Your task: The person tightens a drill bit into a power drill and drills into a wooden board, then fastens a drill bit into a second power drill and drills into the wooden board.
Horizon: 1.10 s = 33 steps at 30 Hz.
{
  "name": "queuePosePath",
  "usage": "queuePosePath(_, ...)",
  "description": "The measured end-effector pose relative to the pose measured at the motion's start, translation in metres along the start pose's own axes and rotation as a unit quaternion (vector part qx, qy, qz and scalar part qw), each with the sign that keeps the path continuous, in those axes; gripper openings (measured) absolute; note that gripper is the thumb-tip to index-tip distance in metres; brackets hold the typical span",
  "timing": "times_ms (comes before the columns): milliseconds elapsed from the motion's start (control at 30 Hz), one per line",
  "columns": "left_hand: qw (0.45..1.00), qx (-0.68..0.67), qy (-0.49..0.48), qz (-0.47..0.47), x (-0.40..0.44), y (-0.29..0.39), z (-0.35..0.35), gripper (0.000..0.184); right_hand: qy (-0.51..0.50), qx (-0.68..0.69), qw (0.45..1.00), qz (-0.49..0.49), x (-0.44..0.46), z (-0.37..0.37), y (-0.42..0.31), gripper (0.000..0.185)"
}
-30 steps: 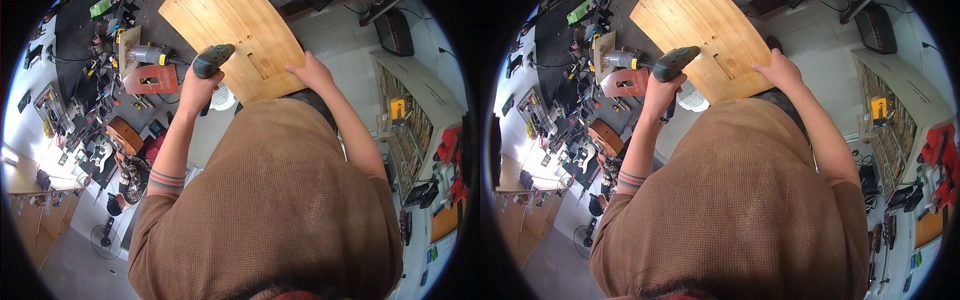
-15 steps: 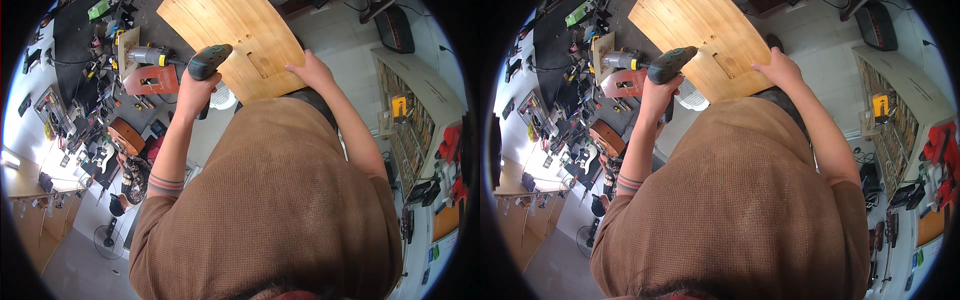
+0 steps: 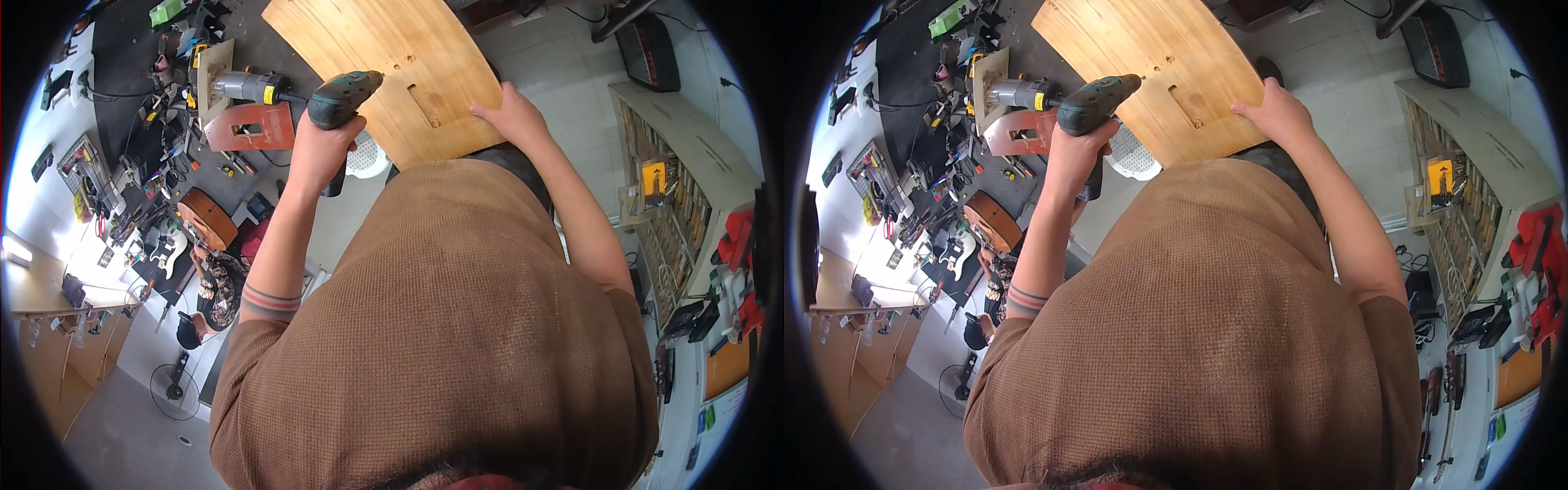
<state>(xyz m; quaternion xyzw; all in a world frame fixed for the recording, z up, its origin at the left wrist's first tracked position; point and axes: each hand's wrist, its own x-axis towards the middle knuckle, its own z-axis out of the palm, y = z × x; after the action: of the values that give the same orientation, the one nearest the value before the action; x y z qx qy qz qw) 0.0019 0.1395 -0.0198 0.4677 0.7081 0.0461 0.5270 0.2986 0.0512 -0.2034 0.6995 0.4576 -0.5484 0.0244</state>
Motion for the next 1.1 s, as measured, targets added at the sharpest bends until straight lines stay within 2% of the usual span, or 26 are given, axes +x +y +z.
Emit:
queuePosePath(533,1.000,-0.011,-0.026,0.006,0.0022,-0.0020,-0.0069,0.048,-0.007,0.005,1.000,-0.002,0.0028,0.0005,0.0021,0.084)
queuePosePath(1033,1.000,0.017,-0.008,0.005,0.0017,-0.0034,-0.0043,0.045,-0.004,0.001,1.000,-0.001,0.0024,0.0000,0.0003,0.086)
queuePosePath(1100,1.000,0.021,-0.008,0.014,0.0009,0.0007,-0.0033,0.051,-0.004,-0.005,1.000,0.003,0.0018,0.0000,0.0004,0.087)
